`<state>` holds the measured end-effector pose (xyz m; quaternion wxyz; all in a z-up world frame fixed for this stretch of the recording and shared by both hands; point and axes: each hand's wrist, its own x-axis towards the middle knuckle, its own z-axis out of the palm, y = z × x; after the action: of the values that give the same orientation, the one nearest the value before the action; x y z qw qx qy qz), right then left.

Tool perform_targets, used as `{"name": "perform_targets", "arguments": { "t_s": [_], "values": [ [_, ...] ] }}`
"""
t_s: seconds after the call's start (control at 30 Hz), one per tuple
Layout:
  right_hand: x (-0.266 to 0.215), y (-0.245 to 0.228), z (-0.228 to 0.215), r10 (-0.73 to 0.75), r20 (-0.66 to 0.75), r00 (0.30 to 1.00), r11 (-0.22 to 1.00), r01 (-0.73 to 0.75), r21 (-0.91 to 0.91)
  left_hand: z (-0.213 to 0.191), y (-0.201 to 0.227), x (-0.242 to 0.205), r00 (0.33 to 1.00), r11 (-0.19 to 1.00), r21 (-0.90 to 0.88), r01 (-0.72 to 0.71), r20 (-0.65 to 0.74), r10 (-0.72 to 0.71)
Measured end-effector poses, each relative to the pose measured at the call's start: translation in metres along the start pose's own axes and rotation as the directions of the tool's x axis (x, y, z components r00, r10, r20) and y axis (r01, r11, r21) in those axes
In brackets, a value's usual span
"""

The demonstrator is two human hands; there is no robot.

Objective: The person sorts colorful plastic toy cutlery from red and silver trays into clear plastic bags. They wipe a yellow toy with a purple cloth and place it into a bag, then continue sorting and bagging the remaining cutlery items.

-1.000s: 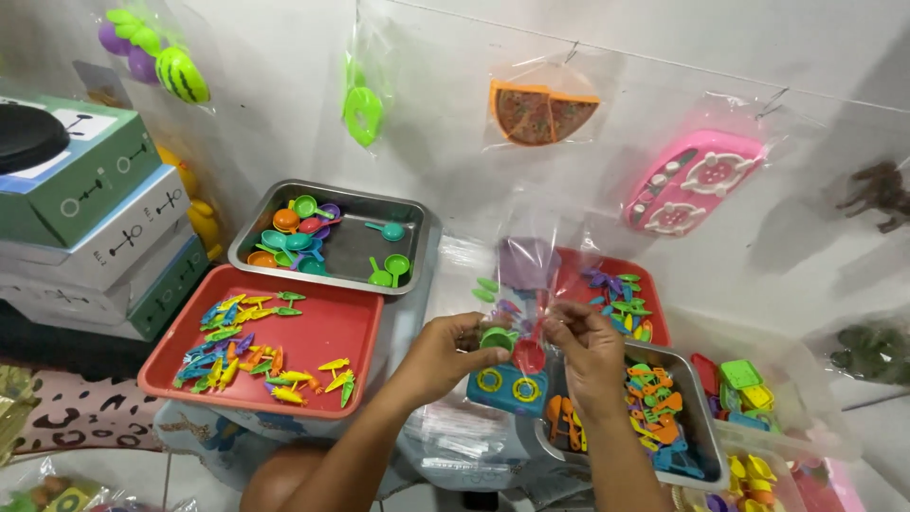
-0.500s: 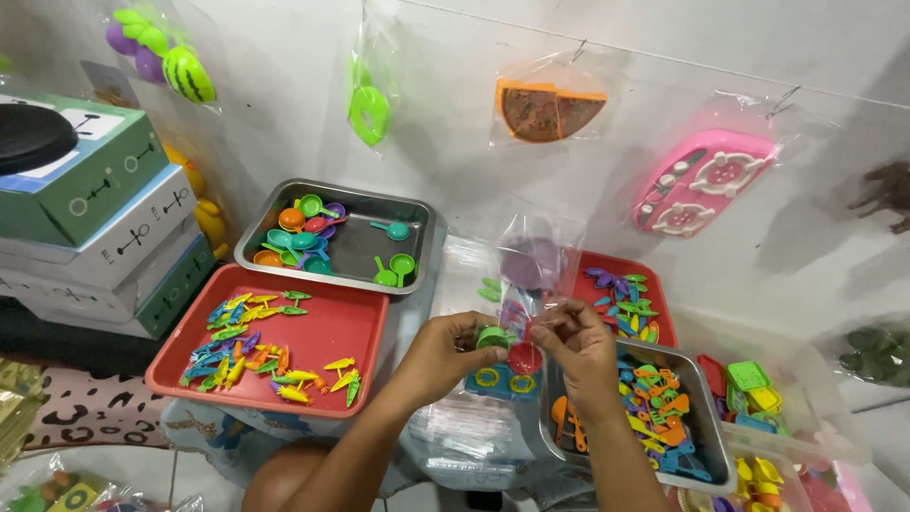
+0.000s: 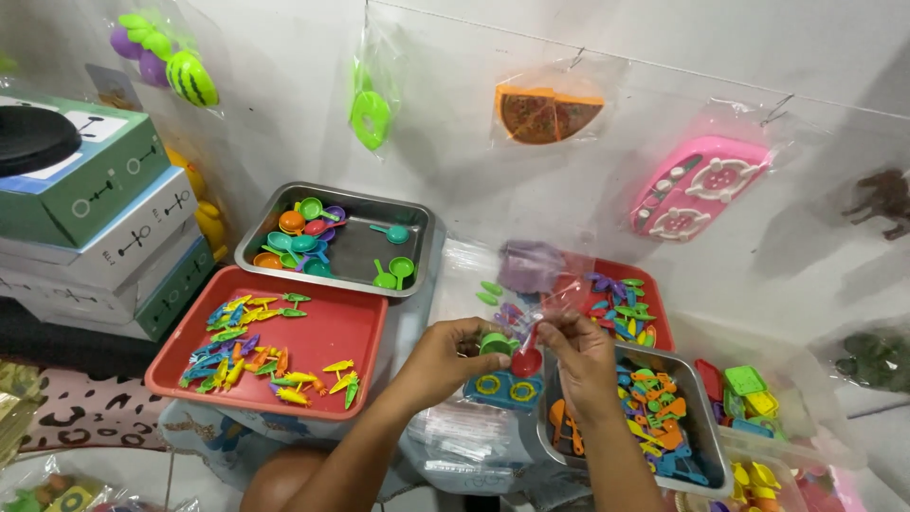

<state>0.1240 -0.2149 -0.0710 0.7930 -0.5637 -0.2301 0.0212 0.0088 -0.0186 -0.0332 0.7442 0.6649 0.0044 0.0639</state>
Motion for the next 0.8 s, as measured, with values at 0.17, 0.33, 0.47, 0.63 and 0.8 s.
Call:
{"name": "perform_targets", "arguments": {
  "t_s": [0.17, 0.33, 0.47, 0.63, 0.8],
  "values": [
    [-0.001, -0.011, 0.014, 0.023, 0.015, 1.0, 0.999, -0.023, 0.033, -0.001, -0.004, 0.002, 1.0, 1.0, 0.03, -0.002, 0.001, 0.002],
    [-0.001, -0.012, 0.012, 0.039, 0.062, 0.997, 0.992, -0.046, 0.118, -0.003, -0.003, 0.001, 1.0, 0.999, 0.046, -0.002, 0.003, 0.002],
    [-0.004, -0.01, 0.01, 0.097, 0.032, 0.995, 0.993, -0.099, 0.065, -0.001, -0.003, 0.0, 1.0, 1.0, 0.025, -0.001, 0.008, 0.001],
    [-0.003, -0.01, 0.007, 0.071, 0.006, 0.997, 0.994, -0.071, 0.078, -0.001, -0.004, 0.0, 1.0, 1.0, 0.022, -0.007, 0.012, 0.006],
    [-0.006, -0.006, 0.009, 0.08, 0.098, 0.992, 0.996, -0.075, -0.051, -0.001, -0.013, 0.002, 1.0, 0.999, 0.046, -0.015, 0.025, 0.014]
  ]
}}
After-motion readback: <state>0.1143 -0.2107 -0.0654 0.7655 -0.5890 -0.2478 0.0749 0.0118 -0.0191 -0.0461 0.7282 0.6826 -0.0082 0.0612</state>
